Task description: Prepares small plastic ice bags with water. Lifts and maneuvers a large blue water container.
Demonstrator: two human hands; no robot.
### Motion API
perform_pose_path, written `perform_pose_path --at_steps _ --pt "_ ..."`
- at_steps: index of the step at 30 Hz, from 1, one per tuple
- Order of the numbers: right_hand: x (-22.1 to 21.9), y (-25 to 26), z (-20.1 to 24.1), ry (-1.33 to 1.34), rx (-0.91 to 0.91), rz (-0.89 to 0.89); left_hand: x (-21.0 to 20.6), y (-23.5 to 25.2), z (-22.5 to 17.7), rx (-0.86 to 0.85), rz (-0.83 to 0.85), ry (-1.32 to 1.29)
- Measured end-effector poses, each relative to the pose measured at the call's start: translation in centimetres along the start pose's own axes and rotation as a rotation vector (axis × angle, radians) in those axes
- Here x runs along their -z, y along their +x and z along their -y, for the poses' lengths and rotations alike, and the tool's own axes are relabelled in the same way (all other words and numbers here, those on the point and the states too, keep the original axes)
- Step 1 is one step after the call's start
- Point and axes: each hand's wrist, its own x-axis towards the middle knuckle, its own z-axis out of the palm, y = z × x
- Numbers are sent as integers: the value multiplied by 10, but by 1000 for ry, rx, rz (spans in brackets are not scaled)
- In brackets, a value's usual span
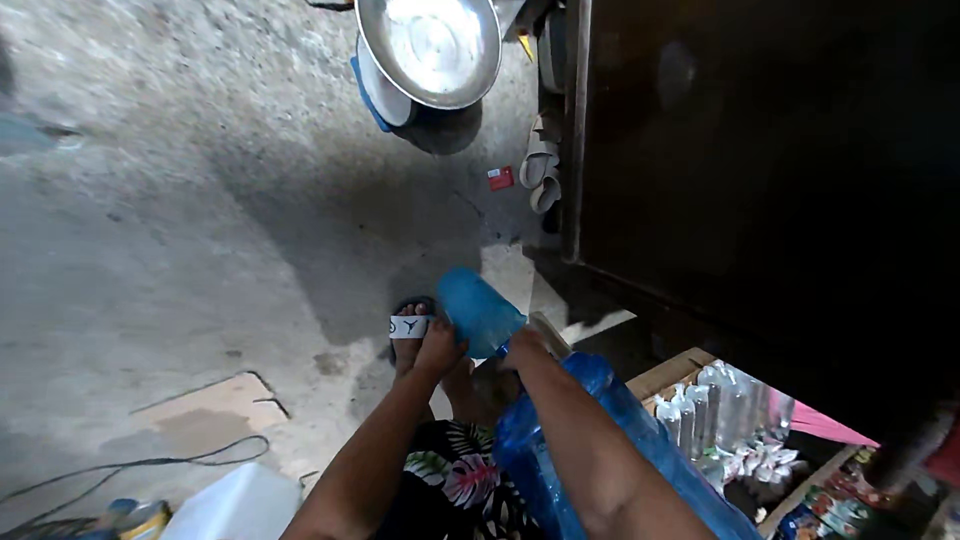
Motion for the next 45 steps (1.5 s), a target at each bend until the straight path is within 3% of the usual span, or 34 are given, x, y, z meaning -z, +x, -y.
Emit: perform_pose_path --at_steps 18,27,34,39,42,45 --pt "-1 -9 2 -12 1 12 1 -6 -5 -37 39 -85" --pt "-6 -54 -20 26 69 -69 2 -45 -21 -14 41 -105" --pt "-27 -142 -93 177 186 -273 8 -113 -62 -57 6 -116" --pt "-65 -229 -161 328 305 -452 12 -168 -101 -187 -42 -125" --pt "-105 -283 -225 501 383 -644 13 -204 -126 -189 -51 -85" --pt "-169 -310 -300 681 473 -1015 11 -237 -145 -145 -67 -107"
